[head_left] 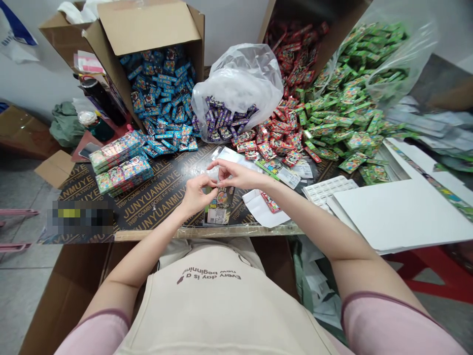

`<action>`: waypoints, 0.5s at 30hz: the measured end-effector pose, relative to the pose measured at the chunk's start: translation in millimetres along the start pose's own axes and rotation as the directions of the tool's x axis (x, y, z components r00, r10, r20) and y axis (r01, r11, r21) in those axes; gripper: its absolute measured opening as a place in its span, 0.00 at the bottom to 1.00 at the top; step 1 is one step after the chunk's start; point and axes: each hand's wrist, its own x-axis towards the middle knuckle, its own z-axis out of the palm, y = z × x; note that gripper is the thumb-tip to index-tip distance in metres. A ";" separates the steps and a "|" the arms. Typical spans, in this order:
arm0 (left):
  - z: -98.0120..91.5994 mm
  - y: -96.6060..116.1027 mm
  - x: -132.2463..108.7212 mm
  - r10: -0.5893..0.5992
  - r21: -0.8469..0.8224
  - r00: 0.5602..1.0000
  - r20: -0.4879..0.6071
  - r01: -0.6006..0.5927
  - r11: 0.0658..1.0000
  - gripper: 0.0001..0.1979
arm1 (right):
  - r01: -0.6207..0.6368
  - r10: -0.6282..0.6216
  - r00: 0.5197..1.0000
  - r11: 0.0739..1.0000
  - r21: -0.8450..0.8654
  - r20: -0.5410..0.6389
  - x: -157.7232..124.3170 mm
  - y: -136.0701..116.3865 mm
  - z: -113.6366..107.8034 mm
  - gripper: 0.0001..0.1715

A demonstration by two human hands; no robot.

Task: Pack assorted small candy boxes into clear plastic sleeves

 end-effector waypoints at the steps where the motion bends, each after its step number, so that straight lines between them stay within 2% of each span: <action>1: 0.6 1.5 0.2 0.013 0.010 1.000 -0.015 -0.013 1.000 0.06 | -0.003 0.003 1.000 1.000 -0.001 -0.011 0.0 0.3 1.1 0.25; 3: 2.5 4.0 0.2 0.022 0.032 0.999 -0.046 -0.020 0.999 0.08 | -0.024 0.026 0.999 0.999 0.046 -0.032 0.0 3.3 4.1 0.25; 5: 4.9 5.8 -0.3 0.014 0.045 0.998 -0.056 -0.011 0.999 0.09 | -0.088 0.102 0.992 0.981 0.172 -0.077 0.3 10.3 7.8 0.28; 8: 7.2 7.9 -1.1 -0.011 0.054 1.000 -0.021 0.013 0.998 0.08 | -0.222 0.296 0.939 0.910 0.350 -0.174 0.0 19.3 12.5 0.29; 10: 5.0 7.4 -0.4 -0.046 0.067 0.999 0.009 0.046 0.997 0.05 | -0.206 0.304 0.897 0.930 0.304 -0.321 -3.0 11.1 14.9 0.27; 11: 1.9 5.4 0.6 -0.073 0.074 0.997 0.017 0.071 0.995 0.04 | -0.150 0.227 0.878 0.967 0.207 -0.421 -6.1 -0.3 16.7 0.26; 13: -9.2 -4.7 3.7 -0.136 0.064 0.991 -0.014 0.137 0.988 0.05 | 0.033 -0.091 0.825 0.993 -0.113 -0.558 -15.3 -37.1 23.4 0.20; 14: -17.0 -13.4 5.3 -0.171 0.042 0.983 -0.065 0.174 0.984 0.06 | 0.134 -0.266 0.819 0.950 -0.281 -0.508 -21.0 -60.5 28.9 0.16; 15: -25.9 -24.4 6.4 -0.210 0.009 0.968 -0.137 0.213 0.977 0.08 | 0.258 -0.419 0.831 0.873 -0.413 -0.367 -26.8 -84.8 35.8 0.12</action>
